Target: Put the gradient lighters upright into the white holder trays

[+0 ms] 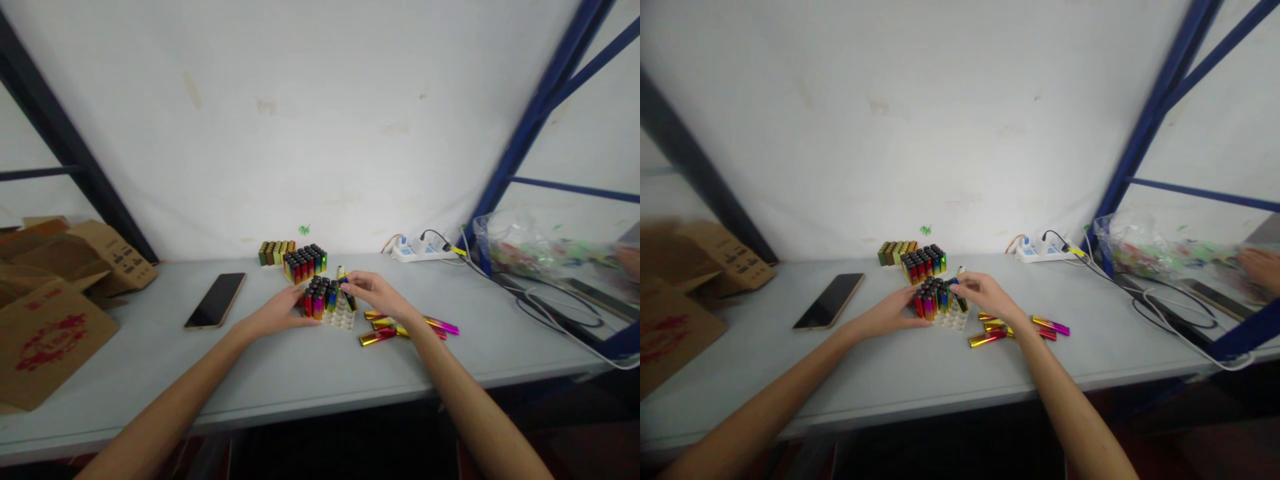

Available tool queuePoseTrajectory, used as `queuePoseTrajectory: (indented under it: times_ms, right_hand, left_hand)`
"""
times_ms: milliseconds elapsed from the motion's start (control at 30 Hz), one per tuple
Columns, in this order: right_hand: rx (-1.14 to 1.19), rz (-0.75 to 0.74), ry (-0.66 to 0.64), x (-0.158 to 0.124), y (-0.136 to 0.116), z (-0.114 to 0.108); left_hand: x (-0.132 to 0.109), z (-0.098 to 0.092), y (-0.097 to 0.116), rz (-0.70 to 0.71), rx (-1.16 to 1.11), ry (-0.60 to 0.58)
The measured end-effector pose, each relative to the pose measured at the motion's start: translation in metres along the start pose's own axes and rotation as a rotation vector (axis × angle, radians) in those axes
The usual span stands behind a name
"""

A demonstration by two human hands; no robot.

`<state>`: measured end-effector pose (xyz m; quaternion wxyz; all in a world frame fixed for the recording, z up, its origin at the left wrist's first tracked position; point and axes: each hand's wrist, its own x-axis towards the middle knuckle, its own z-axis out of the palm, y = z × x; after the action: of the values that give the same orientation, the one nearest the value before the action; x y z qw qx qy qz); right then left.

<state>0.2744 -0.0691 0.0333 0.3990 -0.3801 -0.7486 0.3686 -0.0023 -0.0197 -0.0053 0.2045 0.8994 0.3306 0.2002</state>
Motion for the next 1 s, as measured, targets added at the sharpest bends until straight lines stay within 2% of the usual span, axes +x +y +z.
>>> queuePoseTrajectory:
  times_ms: [133,367,600,833,933,1000]
  right_hand:
    - [-0.145,-0.032,0.066,-0.001,0.0,0.002]
    - [-0.206,-0.001,-0.076,-0.001,0.006,0.01]
    - [-0.477,-0.074,-0.072,0.0,0.002,0.014]
    - [-0.622,-0.03,-0.046,0.005,0.004,0.027]
    - [-0.624,-0.014,-0.075,0.004,-0.003,0.026]
    - [-0.545,-0.02,-0.14,0.001,-0.009,0.016]
  left_hand:
    - [0.0,0.001,-0.002,0.01,0.002,0.009]
    - [0.001,0.003,-0.005,0.006,0.009,0.013]
    - [0.001,0.002,-0.004,-0.001,0.007,0.005]
    - [0.0,0.003,-0.004,-0.004,0.029,0.003]
    - [0.0,0.002,-0.003,-0.009,0.052,-0.016]
    - [0.001,0.001,-0.002,-0.012,0.047,-0.022]
